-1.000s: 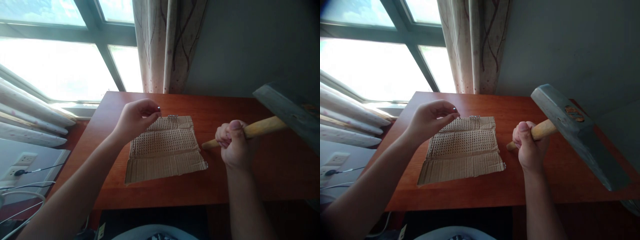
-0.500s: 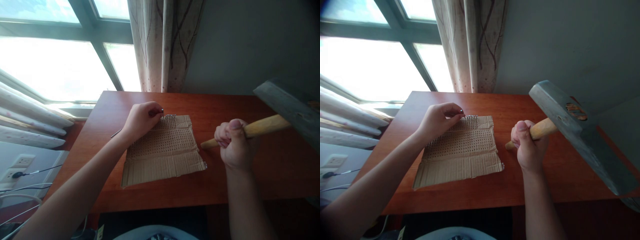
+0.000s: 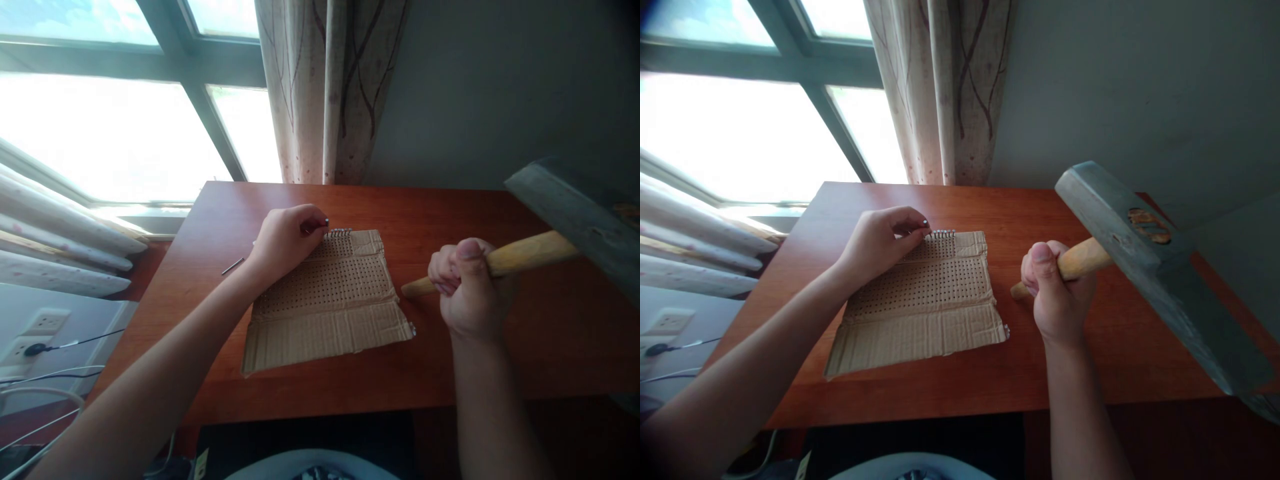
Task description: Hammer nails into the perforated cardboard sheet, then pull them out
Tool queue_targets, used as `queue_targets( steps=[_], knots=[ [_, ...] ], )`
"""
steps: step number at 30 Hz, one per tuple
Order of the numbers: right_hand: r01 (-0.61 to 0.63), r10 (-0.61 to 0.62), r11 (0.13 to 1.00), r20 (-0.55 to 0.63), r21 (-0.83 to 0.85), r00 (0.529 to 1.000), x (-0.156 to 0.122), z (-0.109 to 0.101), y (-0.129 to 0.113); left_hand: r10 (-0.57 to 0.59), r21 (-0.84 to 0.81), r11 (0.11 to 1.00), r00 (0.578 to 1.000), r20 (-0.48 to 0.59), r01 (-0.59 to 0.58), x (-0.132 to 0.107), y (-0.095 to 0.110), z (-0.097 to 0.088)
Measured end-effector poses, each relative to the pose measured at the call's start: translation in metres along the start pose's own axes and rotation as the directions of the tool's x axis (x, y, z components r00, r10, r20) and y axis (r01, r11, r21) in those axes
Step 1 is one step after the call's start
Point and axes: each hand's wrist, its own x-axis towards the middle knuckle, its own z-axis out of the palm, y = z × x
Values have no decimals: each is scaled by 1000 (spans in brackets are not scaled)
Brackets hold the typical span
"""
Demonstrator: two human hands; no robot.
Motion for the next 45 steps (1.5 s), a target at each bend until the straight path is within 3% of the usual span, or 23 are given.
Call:
queue_targets(
  steps=[16, 23, 27, 31, 38, 42, 45],
  knots=[
    [-15, 15, 1000, 3, -22, 1000, -2, 1, -1, 35, 87, 996, 999, -41, -32, -3, 4, 3],
    [-73, 92, 972, 75, -226, 993, 5, 5, -5, 27, 88, 996, 999, -38, -23, -4, 3, 3],
    [-86, 174, 887, 156, -454, 972, 14, 5, -8, 31, 92, 995, 999, -42, -27, -3, 1, 4],
    [-20, 253, 761, 268, -648, 930, 22, 7, -14, 36, 102, 994, 998, -43, -31, -3, 0, 5],
    [191, 312, 618, 461, -763, 831, 39, 25, -32, 8, 107, 994, 1000, -30, -5, -3, 0, 4],
    [289, 307, 491, 474, -822, 825, 45, 36, -44, -4, 104, 995, 1000, -27, 6, -3, 1, 4],
    [323, 276, 465, 482, -824, 832, 46, 42, -51, -1, 100, 995, 999, -34, 5, -2, 1, 4]
  ],
)
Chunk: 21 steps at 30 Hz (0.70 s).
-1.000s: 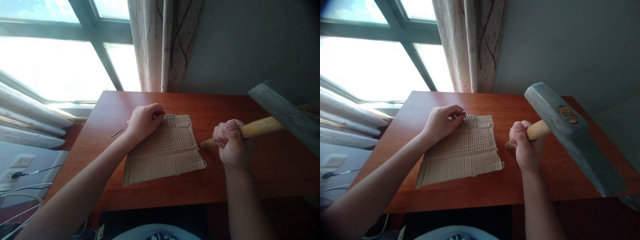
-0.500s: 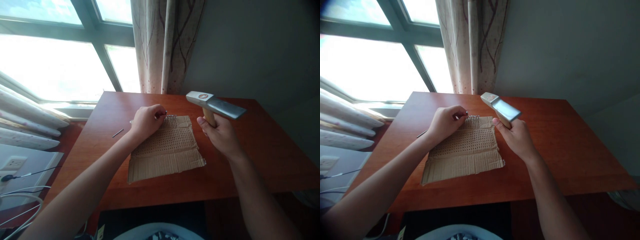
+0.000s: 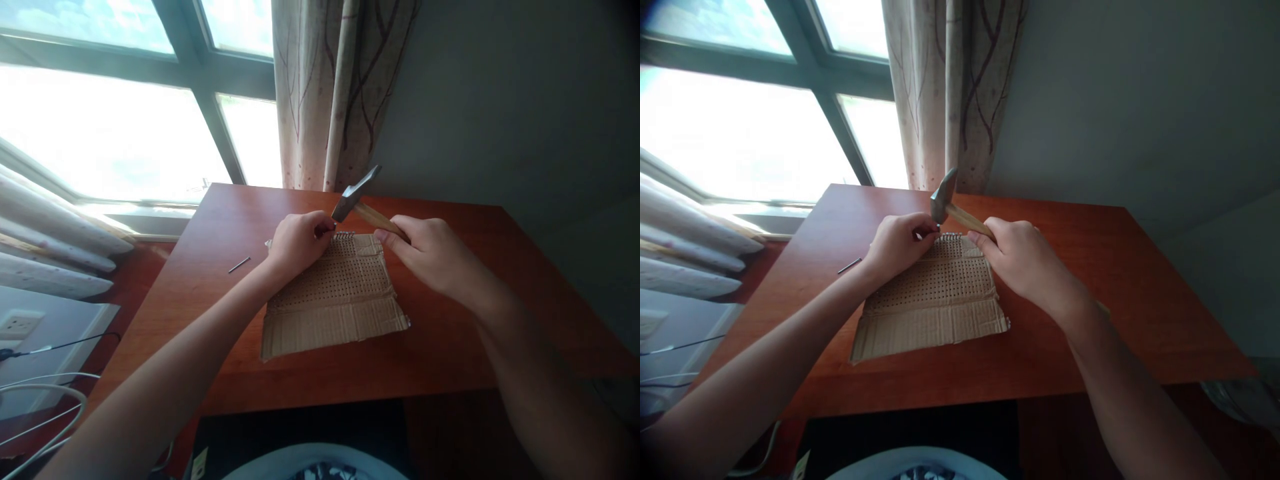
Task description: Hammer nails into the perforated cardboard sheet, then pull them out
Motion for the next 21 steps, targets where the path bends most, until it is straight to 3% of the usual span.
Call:
queue_targets(
  steps=[8, 15, 21],
  knots=[
    [-47, 48, 999, 58, -25, 997, 3, 6, -3, -9, 19, 1000, 1000, 7, 9, 1, 1, 0],
    [-14, 12, 999, -38, -30, 999, 1, -1, -7, 12, 19, 1000, 1000, 3, -12, 1, -2, 2],
    [-52, 54, 998, 76, -24, 996, 0, 5, -7, 6, 45, 999, 1000, 12, -7, 1, -1, 2]
  ],
)
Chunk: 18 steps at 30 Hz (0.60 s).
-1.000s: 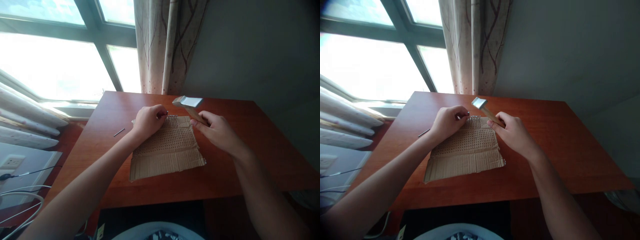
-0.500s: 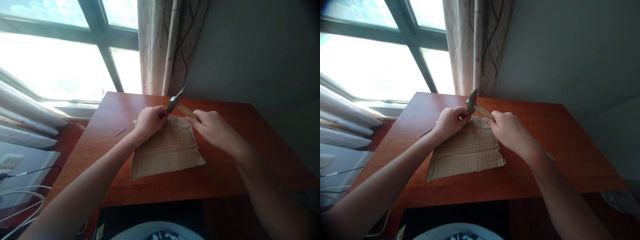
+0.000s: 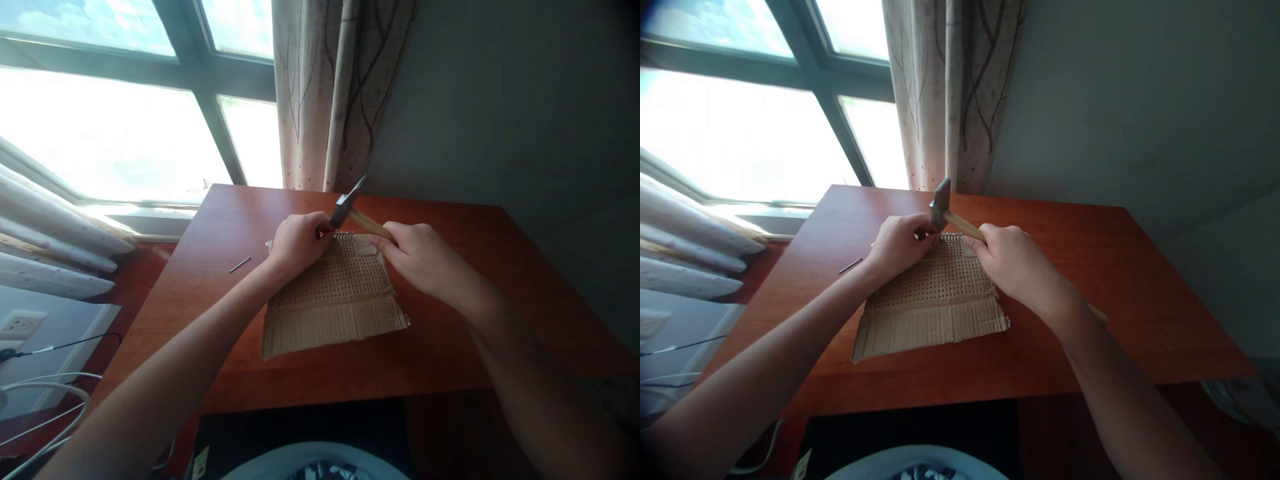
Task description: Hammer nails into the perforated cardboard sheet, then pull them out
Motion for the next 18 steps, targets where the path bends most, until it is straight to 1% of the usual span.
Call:
queue_targets(
  steps=[4, 7, 10, 12, 15, 18],
  knots=[
    [-17, 17, 1000, 18, -6, 1000, 0, 1, 1, 2, -7, 1000, 1000, 7, -2, 0, 1, -1],
    [-18, 18, 1000, 32, 8, 999, 0, 1, 2, 17, 28, 999, 999, 36, -18, -2, 2, -3],
    [-26, 25, 999, 30, 20, 999, 0, 0, 3, 81, 118, 989, 995, 64, -88, -6, 1, -8],
    [-33, 32, 999, 28, 26, 999, 0, 0, 3, 119, 166, 977, 988, 102, -135, -9, -1, -10],
    [-34, 33, 999, 27, 34, 999, 0, -1, 3, 91, 181, 976, 980, 174, -123, -12, -4, -11],
    [-27, 27, 999, 18, 36, 999, 1, -3, 3, 44, 175, 981, 980, 194, -79, -13, -6, -9]
  ],
)
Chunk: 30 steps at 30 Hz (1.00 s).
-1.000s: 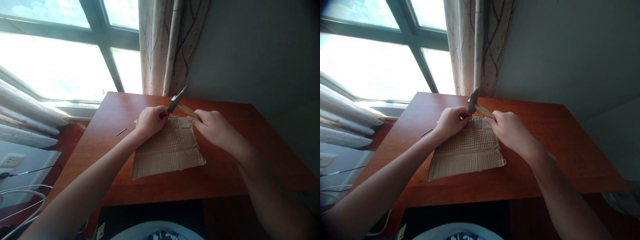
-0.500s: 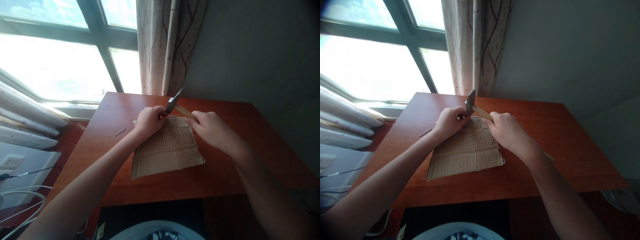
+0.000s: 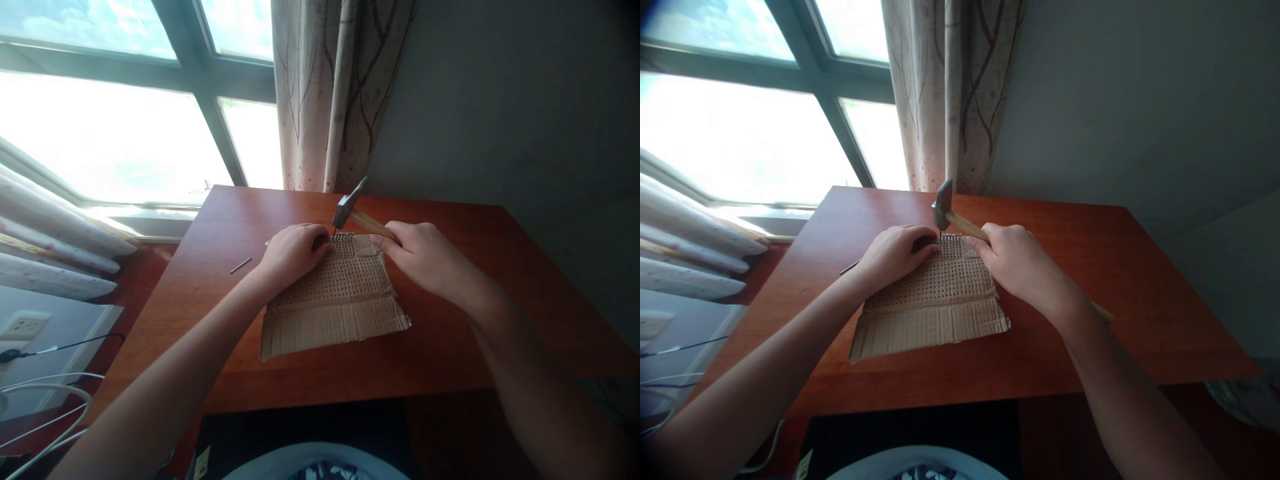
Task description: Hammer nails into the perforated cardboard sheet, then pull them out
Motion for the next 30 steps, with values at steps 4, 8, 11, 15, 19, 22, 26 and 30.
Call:
queue_targets(
  steps=[4, 8, 11, 15, 19, 22, 26, 30],
  knots=[
    [33, -33, 999, -68, -4, 997, 1, -2, 1, -14, -9, 1000, 1000, -8, 14, 1, -2, 1],
    [22, -23, 1000, -54, -15, 998, 2, -2, 0, -30, -3, 1000, 999, 9, 30, 1, 0, -1],
    [-17, 19, 999, 45, -36, 999, 2, -2, -4, -51, 21, 999, 998, 41, 51, 0, 3, -4],
    [-20, 21, 999, 33, -46, 999, 3, -4, -6, -74, 42, 997, 995, 72, 71, 1, 5, -6],
    [-28, 28, 999, -1, -38, 1000, 4, -3, -5, -71, 41, 997, 995, 71, 69, 1, 5, -5],
    [-39, 44, 998, 100, -48, 994, 5, 2, -3, -75, 42, 997, 995, 67, 72, 1, 6, -5],
    [-30, 35, 999, 153, -32, 988, 4, 5, -1, -80, 38, 996, 994, 71, 77, 1, 6, -6],
    [-41, 42, 999, 13, -15, 999, 3, 1, 0, -75, 34, 997, 994, 76, 72, 1, 6, -7]
  ],
)
